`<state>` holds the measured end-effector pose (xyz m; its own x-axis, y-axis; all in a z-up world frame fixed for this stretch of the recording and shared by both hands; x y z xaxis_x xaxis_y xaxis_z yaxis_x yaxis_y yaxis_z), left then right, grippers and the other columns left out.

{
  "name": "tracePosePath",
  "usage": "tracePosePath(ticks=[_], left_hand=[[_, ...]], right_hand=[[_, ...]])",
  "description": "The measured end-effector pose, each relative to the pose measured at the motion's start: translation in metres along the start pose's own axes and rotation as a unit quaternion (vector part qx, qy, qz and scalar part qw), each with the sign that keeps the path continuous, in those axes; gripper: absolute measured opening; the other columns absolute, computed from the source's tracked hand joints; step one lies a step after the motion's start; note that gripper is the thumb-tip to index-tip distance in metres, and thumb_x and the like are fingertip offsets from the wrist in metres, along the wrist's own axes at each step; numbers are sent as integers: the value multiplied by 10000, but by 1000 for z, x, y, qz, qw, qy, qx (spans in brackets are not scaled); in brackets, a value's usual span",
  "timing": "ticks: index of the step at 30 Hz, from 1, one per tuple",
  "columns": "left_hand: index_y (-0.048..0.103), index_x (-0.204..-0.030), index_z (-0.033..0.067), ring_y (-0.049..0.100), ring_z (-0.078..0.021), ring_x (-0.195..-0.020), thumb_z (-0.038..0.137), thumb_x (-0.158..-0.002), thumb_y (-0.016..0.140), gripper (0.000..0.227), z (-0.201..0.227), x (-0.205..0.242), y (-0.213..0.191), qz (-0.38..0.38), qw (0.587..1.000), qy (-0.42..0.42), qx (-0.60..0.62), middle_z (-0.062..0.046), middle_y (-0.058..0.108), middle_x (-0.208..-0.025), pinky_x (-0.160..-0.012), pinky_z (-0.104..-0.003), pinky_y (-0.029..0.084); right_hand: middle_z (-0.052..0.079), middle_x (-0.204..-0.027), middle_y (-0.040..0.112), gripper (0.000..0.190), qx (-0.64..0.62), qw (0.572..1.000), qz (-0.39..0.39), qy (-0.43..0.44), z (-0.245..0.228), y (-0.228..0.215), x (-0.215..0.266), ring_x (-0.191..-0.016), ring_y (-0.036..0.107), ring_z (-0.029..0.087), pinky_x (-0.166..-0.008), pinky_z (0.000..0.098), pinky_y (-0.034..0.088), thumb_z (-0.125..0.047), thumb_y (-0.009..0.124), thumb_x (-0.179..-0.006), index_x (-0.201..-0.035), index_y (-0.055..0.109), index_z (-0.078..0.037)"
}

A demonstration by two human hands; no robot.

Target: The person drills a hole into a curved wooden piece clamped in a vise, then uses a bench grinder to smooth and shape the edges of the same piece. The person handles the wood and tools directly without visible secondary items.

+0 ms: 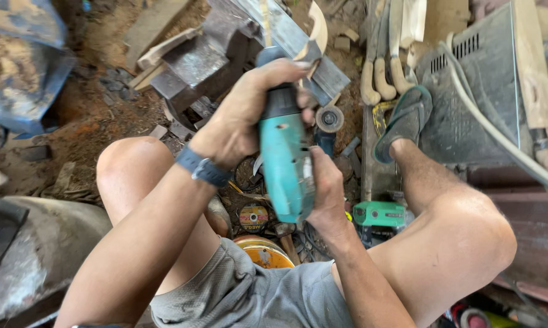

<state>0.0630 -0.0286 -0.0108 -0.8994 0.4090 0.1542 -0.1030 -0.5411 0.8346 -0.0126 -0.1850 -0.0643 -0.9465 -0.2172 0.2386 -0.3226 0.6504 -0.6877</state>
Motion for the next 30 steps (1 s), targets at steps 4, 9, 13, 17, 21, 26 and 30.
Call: tracePosePath(ticks=[4,9,13,17,21,26,30], left_hand=[[559,-962,40,661,-288,-719,216,-953,711,233,-11,3,-42,56,996,-16,67,-110,642,-785,-706,-427,564],[570,-941,65,673,-280,-704,172,-929,684,157,-21,7,-37,32,997,-19,66,-119,636,-755,-695,-418,594],[607,-909,82,681,-245,-624,75,-847,740,147,-24,12,-12,6,994,-92,-52,-111,675,-728,-585,-361,587],[634,-849,49,617,-125,-569,96,-796,801,181,-43,17,18,4,937,-116,-329,-40,661,-667,-526,-283,523],[679,-859,54,546,-33,-587,114,-795,785,138,-58,28,20,25,894,-99,-435,27,634,-652,-516,-237,475],[652,-818,21,473,-79,-525,132,-782,805,192,-76,41,11,92,837,-181,-508,-7,576,-591,-474,-280,410],[691,-914,57,476,-48,-611,126,-832,842,185,-103,64,34,-11,833,-178,-524,22,630,-649,-511,-234,459]], right_hand=[[187,-1310,588,802,118,966,3,-229,-59,-13,5,-1225,580,345,-1053,459,465,-126,865,-622,-1342,531,-9],[217,-1364,561,797,165,958,-100,-212,-63,-44,20,-1190,608,382,-1006,456,475,-120,805,-710,-1415,472,46],[197,-1345,592,678,50,984,-57,-163,-67,-96,32,-1188,631,330,-1010,414,523,-256,771,-888,-1453,489,-12],[97,-1067,691,469,-94,994,-41,-40,-54,-123,28,-972,699,224,-891,330,593,-267,698,-966,-1362,584,-44],[52,-879,713,301,54,996,-54,-46,-63,-114,32,-797,702,177,-737,317,531,-247,746,-925,-1111,656,-28],[47,-868,672,265,19,994,-67,-87,-69,-134,66,-769,687,177,-675,319,537,-227,755,-925,-1039,622,-29],[71,-852,641,141,-17,994,-41,-102,-54,-171,132,-800,683,245,-661,361,535,-138,714,-937,-1003,629,-45]])
Point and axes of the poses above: each hand's wrist, its own x-axis away from the middle knuckle, its own y-axis out of the palm, z = x × y, the point moved 7 cm from there along -x, towards the middle knuckle
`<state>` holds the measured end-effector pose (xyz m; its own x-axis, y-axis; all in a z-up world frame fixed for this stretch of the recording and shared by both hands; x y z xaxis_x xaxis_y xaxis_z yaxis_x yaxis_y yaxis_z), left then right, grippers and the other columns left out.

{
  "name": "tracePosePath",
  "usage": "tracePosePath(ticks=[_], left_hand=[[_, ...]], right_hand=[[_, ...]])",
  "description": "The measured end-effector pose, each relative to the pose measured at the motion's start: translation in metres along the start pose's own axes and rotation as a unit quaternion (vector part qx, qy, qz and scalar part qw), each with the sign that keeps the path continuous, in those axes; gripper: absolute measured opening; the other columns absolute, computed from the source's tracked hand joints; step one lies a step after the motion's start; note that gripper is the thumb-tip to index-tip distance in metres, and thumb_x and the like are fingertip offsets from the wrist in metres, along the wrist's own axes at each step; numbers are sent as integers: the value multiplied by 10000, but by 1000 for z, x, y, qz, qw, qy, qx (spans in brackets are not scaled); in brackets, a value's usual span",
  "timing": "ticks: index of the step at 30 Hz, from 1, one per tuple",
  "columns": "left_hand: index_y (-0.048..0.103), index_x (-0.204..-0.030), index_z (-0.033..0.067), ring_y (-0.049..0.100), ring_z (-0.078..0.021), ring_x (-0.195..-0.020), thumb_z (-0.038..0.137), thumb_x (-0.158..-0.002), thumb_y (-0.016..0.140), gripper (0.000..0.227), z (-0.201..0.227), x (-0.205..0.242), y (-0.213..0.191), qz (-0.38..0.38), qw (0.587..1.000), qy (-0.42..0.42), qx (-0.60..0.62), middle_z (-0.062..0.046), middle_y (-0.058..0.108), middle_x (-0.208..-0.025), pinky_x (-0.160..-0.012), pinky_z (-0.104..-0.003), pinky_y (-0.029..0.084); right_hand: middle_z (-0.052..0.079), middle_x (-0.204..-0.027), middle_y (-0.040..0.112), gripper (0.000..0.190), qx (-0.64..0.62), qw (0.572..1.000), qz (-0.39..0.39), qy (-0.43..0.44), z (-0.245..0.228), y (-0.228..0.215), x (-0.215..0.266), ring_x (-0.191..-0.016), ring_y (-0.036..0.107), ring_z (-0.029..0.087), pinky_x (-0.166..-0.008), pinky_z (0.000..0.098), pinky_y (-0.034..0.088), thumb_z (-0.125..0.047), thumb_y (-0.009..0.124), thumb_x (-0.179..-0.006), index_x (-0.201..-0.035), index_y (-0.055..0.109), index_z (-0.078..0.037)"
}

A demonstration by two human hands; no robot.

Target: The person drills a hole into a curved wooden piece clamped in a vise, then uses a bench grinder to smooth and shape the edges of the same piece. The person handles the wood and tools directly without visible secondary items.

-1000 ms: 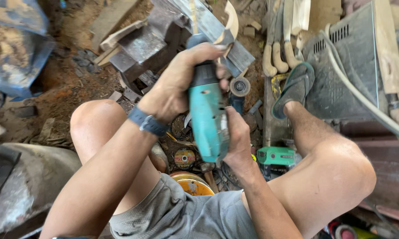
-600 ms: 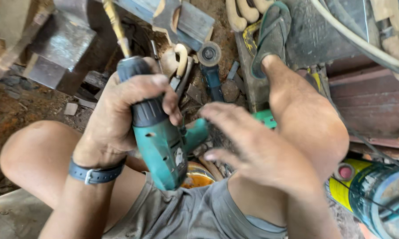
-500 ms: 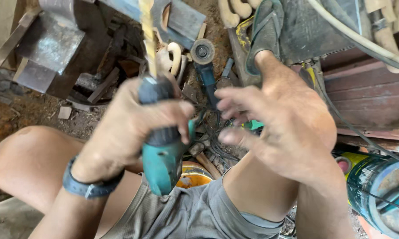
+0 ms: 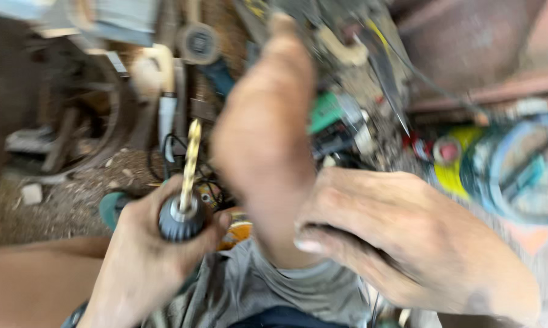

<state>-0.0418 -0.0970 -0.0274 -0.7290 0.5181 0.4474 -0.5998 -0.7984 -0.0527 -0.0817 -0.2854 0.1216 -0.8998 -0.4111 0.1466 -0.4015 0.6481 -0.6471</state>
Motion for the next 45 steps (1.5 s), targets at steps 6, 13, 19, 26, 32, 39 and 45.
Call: tracePosePath(ticks=[6,13,19,26,32,39,45], left_hand=[[685,-978,57,475,-111,-588,165,-719,928,371,7,3,81,-178,977,-80,-88,-57,570,-627,-522,-301,420],[732,-1087,41,665,-81,-707,322,-804,897,432,58,2,182,-309,944,-36,-109,-7,759,-749,-646,-285,579],[693,-1054,52,658,-162,-586,384,-761,859,474,56,12,272,-398,861,-147,-279,-91,723,-636,-599,-341,550],[699,-987,34,652,-136,-576,328,-771,802,379,40,16,346,-423,875,-35,-233,-61,705,-629,-596,-310,546],[703,-994,21,621,-105,-631,247,-806,794,308,-2,1,352,-388,892,-110,-204,-46,719,-711,-599,-292,532],[734,-1020,-10,672,-60,-738,161,-824,773,263,-21,-13,343,-351,917,-185,-53,1,770,-824,-681,-232,558],[755,-1017,-12,643,-72,-740,180,-827,780,271,-22,-13,349,-355,915,-159,-106,-22,778,-842,-685,-256,546]], right_hand=[[47,-831,661,118,-140,980,56,132,28,-5,81,-742,703,208,-608,337,549,-132,722,-930,-973,646,-52],[61,-878,687,201,-136,950,69,273,55,31,196,-812,700,239,-685,372,549,-261,679,-966,-1005,687,-63],[115,-919,740,237,-90,914,148,367,94,65,265,-848,723,302,-719,423,555,-225,684,-883,-1016,700,-29],[95,-984,783,334,-177,811,116,546,163,109,328,-893,749,225,-808,398,577,-146,614,-857,-1169,727,-113],[125,-944,779,198,-208,847,149,466,253,159,349,-870,739,248,-818,408,581,-151,620,-913,-1028,735,-37],[134,-931,780,200,-218,789,5,575,354,304,426,-877,757,185,-835,355,591,-15,506,-896,-961,694,3],[158,-1021,736,321,-192,719,122,656,378,386,465,-822,684,190,-713,308,584,-36,407,-965,-1203,622,-31]])
Point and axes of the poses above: each hand's wrist, its own x-axis away from the middle knuckle, its own y-axis out of the palm, z = x × y, the point moved 7 cm from there along -x, towards the middle knuckle
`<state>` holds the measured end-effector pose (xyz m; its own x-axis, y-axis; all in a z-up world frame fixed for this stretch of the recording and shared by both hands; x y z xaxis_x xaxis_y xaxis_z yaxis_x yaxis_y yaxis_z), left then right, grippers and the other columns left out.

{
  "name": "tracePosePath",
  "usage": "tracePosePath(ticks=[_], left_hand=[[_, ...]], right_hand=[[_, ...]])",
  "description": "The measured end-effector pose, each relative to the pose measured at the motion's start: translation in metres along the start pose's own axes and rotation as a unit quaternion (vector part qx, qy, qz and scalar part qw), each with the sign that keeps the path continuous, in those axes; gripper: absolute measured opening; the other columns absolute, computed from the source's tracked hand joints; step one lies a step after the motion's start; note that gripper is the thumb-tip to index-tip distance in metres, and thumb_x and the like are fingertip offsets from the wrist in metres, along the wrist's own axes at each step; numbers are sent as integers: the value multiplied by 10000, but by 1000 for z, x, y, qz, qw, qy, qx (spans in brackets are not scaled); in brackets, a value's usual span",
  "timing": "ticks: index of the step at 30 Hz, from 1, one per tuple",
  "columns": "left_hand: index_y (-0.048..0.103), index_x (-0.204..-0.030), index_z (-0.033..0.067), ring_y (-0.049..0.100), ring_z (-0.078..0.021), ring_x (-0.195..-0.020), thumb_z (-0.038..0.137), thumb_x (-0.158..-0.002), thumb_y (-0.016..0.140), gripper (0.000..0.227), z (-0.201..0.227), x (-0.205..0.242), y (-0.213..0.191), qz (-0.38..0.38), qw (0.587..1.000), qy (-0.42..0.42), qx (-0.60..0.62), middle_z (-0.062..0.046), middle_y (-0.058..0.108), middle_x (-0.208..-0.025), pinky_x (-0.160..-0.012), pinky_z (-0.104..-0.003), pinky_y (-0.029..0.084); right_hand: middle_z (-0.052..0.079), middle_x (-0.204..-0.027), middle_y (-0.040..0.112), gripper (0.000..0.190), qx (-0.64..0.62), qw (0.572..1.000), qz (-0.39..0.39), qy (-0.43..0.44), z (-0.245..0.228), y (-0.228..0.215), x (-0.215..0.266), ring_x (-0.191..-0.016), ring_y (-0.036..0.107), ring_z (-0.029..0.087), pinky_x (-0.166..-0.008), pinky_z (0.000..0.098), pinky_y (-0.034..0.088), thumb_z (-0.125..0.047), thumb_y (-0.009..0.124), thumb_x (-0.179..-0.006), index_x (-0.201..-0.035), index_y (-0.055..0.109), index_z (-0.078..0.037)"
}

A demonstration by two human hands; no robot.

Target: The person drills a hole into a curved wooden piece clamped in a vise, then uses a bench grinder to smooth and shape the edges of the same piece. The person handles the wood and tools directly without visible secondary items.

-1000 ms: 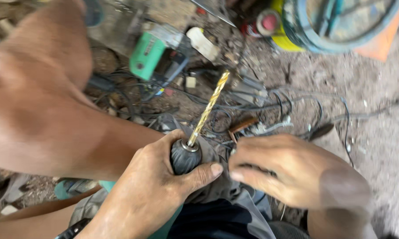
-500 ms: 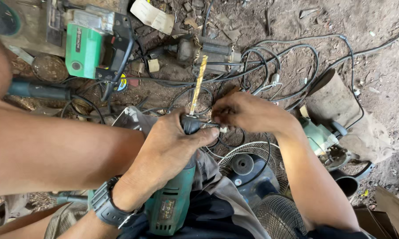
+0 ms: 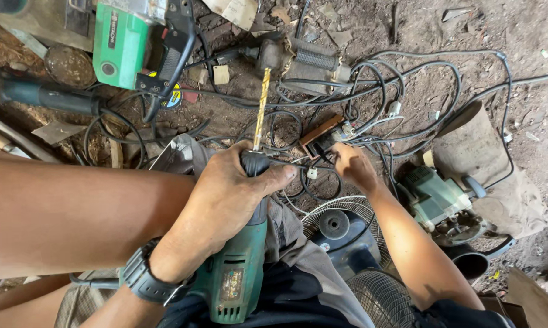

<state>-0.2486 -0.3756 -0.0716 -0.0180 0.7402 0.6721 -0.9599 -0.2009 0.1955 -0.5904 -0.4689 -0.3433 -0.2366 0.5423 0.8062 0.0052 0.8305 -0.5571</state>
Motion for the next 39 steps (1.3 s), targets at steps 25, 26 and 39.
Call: tracePosePath(ticks=[25,26,39], left_hand=[[739,-1002,16,639,-110,-723,278,-814,798,328,2,-3,-2,22,995,12,-96,-64,770,-794,-698,-295,553],[735,-1003,15,651,-106,-732,278,-812,798,331,3,-3,-2,22,995,23,-90,-57,776,-804,-706,-292,557],[717,-1028,-9,661,-98,-766,276,-813,798,365,2,-4,-1,16,998,39,-55,-61,786,-850,-739,-288,560]], right_hand=[[162,-985,603,150,27,933,359,26,-2,-81,24,-781,587,260,-654,393,549,-38,617,-999,-1141,592,3],[161,-1006,607,165,30,922,385,-5,-14,-89,29,-860,590,268,-738,403,552,-20,639,-977,-1137,604,-13],[151,-913,712,363,-23,974,197,107,-7,-126,32,-546,601,158,-498,367,563,-45,499,-1033,-1373,594,-127]])
Point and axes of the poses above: each hand's wrist, its own x-axis away from the middle knuckle, its own y-axis out of the palm, z = x × y, the point moved 7 cm from there along -x, towards the middle knuckle
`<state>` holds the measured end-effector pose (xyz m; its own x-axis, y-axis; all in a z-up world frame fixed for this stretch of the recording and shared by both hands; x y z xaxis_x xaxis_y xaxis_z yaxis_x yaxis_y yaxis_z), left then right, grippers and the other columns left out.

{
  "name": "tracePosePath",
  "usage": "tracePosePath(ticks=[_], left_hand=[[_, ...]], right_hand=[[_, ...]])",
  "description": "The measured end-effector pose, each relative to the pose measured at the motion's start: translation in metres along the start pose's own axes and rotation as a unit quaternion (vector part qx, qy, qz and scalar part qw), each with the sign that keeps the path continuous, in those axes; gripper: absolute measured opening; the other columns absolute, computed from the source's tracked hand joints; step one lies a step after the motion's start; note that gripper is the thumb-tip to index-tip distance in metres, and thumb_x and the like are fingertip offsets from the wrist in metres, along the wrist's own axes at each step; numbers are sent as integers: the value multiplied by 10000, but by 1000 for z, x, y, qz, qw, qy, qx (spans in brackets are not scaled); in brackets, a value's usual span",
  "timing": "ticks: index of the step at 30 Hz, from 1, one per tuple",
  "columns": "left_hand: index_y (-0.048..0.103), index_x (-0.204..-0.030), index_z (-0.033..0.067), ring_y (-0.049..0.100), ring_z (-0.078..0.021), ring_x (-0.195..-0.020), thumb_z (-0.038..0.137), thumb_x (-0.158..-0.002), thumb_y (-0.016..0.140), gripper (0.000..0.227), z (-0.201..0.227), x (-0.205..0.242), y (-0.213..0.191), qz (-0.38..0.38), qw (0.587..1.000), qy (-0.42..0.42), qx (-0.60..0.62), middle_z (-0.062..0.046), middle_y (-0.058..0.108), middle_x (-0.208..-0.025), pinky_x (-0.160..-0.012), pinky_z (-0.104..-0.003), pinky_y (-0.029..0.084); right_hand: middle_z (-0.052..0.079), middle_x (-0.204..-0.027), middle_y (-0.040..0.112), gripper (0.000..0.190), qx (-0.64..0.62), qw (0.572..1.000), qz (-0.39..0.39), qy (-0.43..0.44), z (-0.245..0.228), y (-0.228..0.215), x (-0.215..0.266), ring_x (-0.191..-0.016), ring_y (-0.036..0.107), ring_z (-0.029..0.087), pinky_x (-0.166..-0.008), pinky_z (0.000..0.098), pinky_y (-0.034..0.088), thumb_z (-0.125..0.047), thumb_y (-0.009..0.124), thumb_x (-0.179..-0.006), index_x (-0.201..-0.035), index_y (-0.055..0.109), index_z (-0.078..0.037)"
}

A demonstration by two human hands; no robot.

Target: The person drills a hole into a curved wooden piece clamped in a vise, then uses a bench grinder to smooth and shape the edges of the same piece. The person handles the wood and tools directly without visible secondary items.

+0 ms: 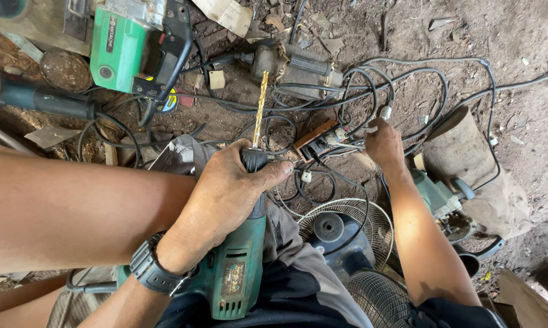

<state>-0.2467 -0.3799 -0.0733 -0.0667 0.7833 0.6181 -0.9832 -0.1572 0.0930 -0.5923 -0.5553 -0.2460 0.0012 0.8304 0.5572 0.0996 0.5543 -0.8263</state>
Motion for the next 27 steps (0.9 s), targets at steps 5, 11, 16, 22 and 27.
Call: tracePosePath(ticks=[5,11,16,22,27], left_hand=[[726,-1020,-6,655,-109,-759,282,-822,787,355,-1,0,0,-4,1000,-10,-3,-71,776,-837,-738,-297,558],[704,-1040,-2,710,-113,-778,303,-809,791,394,0,1,-2,6,1000,-4,-26,-55,791,-835,-757,-289,569],[705,-1037,-14,690,-146,-756,310,-815,790,402,0,2,-6,12,1000,-6,-27,-93,777,-815,-733,-318,570],[699,-1035,0,699,-133,-755,313,-810,790,397,2,2,-7,17,999,3,-27,-74,780,-812,-734,-308,569],[698,-1026,6,705,-140,-740,318,-813,792,390,0,4,-8,21,999,0,-43,-82,775,-792,-725,-302,568]], right_hand=[[134,-1169,666,478,58,997,-43,-9,6,24,-12,-525,632,187,-430,323,547,-61,487,-1005,-1408,598,-291],[140,-1188,685,368,212,965,30,-148,-20,26,-7,-1010,635,262,-949,462,521,-233,626,-968,-1321,692,-313],[82,-1132,668,259,322,937,-54,-121,-37,31,-11,-1152,590,278,-1102,495,429,-377,566,-1050,-1129,750,-213],[102,-935,685,311,197,971,-115,-65,-19,45,-22,-825,659,234,-950,509,540,-394,480,-1073,-1167,669,-165],[103,-920,719,236,223,966,-103,-77,-9,49,-37,-796,689,217,-929,481,566,-198,503,-1064,-1143,703,-101]])
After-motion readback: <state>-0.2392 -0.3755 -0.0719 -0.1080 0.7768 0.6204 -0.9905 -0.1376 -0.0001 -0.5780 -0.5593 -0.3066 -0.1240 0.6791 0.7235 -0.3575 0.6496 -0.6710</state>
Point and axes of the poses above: each hand's wrist, its own x-axis away from the middle knuckle, its own y-axis out of the palm, z = x × y, the point moved 7 cm from there along -x, towards the middle knuckle
